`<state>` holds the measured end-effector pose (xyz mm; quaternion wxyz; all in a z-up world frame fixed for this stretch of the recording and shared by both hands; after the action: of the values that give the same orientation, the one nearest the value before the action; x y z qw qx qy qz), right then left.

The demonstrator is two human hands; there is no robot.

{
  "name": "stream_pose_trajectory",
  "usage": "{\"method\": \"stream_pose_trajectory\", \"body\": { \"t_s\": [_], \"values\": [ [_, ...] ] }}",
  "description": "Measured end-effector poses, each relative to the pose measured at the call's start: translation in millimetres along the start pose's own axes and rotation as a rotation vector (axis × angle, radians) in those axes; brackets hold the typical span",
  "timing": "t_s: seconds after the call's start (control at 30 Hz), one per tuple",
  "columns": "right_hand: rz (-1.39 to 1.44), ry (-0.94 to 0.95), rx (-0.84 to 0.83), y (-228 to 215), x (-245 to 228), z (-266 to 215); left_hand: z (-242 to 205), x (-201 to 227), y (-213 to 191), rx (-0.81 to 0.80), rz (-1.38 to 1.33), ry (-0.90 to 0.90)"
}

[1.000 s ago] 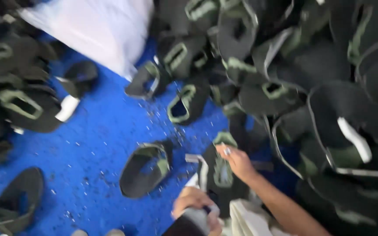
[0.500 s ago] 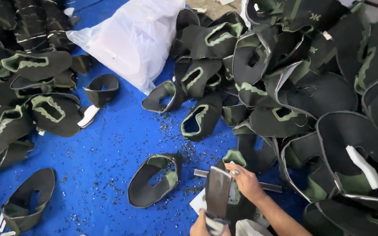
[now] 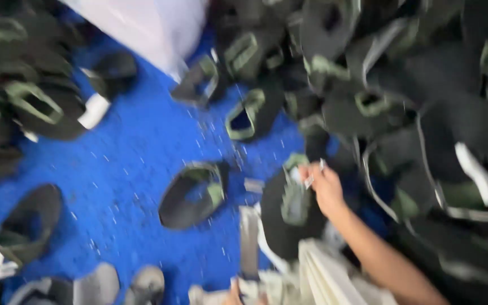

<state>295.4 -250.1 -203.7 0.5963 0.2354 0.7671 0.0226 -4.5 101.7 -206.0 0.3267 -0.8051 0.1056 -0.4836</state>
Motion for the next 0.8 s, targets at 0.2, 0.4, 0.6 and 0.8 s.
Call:
{"method": "stream_pose_trajectory", "body": {
  "t_s": [0.2,0.4,0.6,0.8],
  "values": [
    [0.116,0.033,0.055,36.0,-75.6,-27.9,-9.5,108.0,-39.3,-0.021,-0.166,-0.043],
    [-0.172,0.183,-0.437,93.2,-33.2,-72.2,-12.2,143.2,-43.8,0.017,-0.150,-0.051],
    [-0.259,0.156,-0.476,86.3,-0.6,-76.9,-26.1,174.7,-59.9,0.059,-0.130,0.115],
    [-0.277,0.068,-0.482,86.1,0.5,-81.1,-39.0,236.0,-103.1,0.129,-0.182,0.279]
  ]
}}
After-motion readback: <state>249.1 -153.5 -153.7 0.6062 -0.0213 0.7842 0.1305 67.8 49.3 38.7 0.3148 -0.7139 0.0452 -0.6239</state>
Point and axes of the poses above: each hand's wrist, its own z-axis towards the middle knuckle, its own y-axis out of the palm, x = y × z, the point moved 8 cm from there along z, towards the middle knuckle, and after that the axes turned 10 degrees about x, right-handed, at the moved point
